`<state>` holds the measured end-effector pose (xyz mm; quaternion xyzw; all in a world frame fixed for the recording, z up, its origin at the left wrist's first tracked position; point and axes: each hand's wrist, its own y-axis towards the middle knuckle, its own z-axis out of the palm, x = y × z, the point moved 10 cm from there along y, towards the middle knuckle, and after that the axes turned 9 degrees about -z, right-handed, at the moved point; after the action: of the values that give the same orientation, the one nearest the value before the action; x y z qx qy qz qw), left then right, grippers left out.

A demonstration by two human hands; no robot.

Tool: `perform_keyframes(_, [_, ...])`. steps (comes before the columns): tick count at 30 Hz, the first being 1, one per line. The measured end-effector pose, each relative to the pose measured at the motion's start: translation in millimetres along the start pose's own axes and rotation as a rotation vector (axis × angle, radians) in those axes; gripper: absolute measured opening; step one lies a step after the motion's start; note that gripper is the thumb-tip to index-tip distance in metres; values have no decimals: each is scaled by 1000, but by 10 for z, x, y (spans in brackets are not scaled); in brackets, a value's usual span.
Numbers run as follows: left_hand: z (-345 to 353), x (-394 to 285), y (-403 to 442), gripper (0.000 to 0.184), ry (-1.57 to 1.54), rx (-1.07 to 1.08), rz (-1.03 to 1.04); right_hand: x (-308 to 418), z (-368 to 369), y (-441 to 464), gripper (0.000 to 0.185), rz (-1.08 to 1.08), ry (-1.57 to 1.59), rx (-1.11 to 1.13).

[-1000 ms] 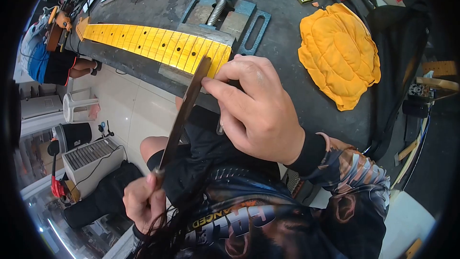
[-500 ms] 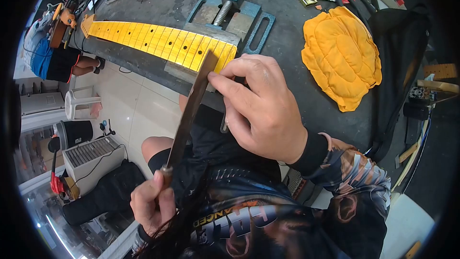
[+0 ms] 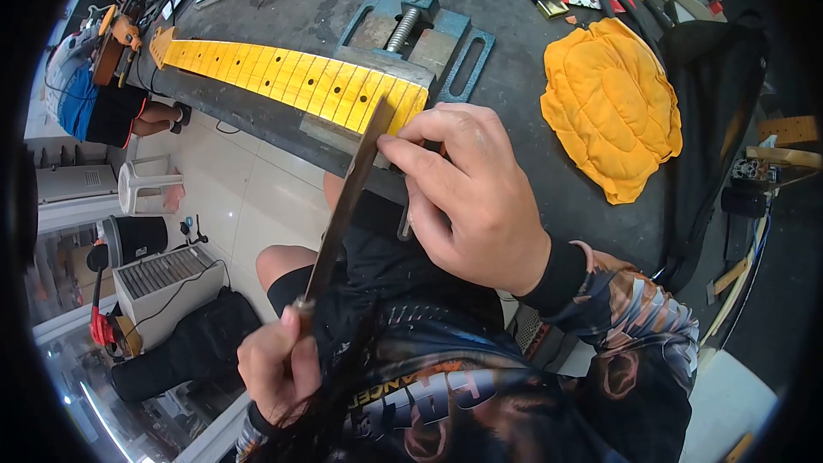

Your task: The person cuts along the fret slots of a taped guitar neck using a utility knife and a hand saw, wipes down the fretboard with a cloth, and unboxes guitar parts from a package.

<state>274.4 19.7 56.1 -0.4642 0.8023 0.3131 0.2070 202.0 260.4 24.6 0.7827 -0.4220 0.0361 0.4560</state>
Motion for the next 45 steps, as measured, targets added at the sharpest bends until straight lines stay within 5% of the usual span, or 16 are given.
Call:
perform_keyframes(8, [212, -6, 454, 54, -101, 20, -13, -6, 7, -7, 50, 27, 3, -16])
perform_keyframes(20, [-67, 151, -273, 65, -74, 34, -32, 8, -4, 9, 48, 27, -1, -12])
perform_keyframes(28, [239, 25, 441, 56, -90, 56, 14, 10, 9, -1, 47, 55, -7, 3])
perform_keyframes(32, [51, 110, 89, 56, -72, 33, 85, -30, -1, 5, 46, 60, 12, -13])
perform_keyframes(35, [7, 379, -166, 42, -151, 77, -133, -47, 5, -25, 44, 59, 15, -18])
perform_keyframes(37, [133, 80, 258, 55, -98, 1, 66, -37, 29, -14, 41, 42, 24, -18])
perform_keyframes(41, [507, 6, 878, 61, -123, 56, -2, -11, 10, -20, 35, 36, 23, -40])
perform_keyframes(45, [292, 104, 458, 62, -43, 141, 17, -50, -12, -27, 32, 54, 34, -58])
